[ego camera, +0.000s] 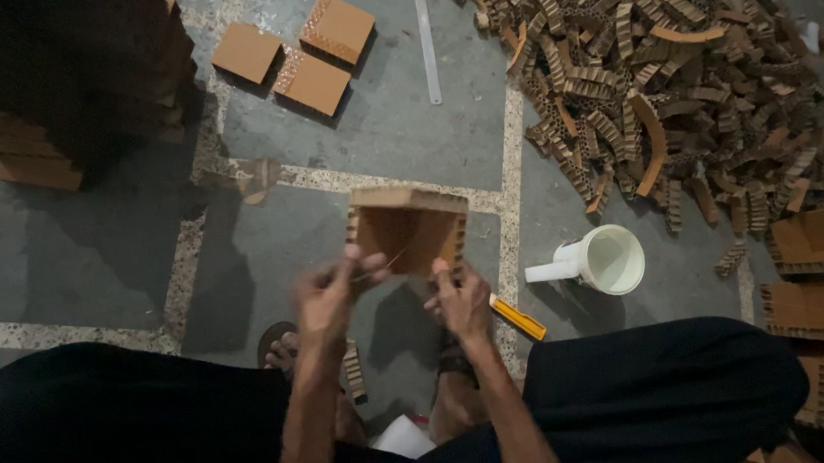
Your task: The person assembles small cardboard boxes by applying glue to the edges of flat cardboard pieces, folding them into shape, and securing them with rubber bands. The person repeats this process for multiple boxes, stacking completed units nearby.
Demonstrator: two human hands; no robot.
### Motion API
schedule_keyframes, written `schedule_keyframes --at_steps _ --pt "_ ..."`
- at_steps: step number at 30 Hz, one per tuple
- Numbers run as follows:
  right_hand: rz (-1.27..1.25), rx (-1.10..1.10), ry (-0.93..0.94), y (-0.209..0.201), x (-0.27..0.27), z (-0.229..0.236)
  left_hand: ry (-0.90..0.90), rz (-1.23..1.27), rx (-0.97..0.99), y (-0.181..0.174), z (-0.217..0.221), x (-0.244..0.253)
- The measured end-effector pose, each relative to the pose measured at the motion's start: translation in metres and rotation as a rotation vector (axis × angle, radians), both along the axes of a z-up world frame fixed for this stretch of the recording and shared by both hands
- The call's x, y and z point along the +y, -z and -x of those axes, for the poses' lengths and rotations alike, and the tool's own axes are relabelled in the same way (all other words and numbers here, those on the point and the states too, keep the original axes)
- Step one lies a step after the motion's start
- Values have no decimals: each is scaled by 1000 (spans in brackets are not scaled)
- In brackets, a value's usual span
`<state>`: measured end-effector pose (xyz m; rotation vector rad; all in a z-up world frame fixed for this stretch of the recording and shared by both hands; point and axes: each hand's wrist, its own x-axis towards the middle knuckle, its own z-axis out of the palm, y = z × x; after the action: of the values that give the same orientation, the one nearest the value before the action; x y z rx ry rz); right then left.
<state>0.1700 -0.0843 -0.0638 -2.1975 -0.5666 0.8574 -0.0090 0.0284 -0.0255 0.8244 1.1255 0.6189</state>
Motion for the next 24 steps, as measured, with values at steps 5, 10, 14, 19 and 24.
schedule_keyframes --at_steps 5,10,14,19,24 --pt "-212 465 124 -13 3 -11 -573 -2 -306 4 10 17" --pt "-220 628 154 -7 3 -17 -699 133 -383 25 7 17" --pt "-155 434 138 2 -5 -40 -657 129 -400 40 4 11" --pt "62 205 -23 -33 -44 -134 -611 156 -399 55 -1 11" --pt "-1278 402 354 -85 -116 -212 -563 195 -383 65 -14 1"
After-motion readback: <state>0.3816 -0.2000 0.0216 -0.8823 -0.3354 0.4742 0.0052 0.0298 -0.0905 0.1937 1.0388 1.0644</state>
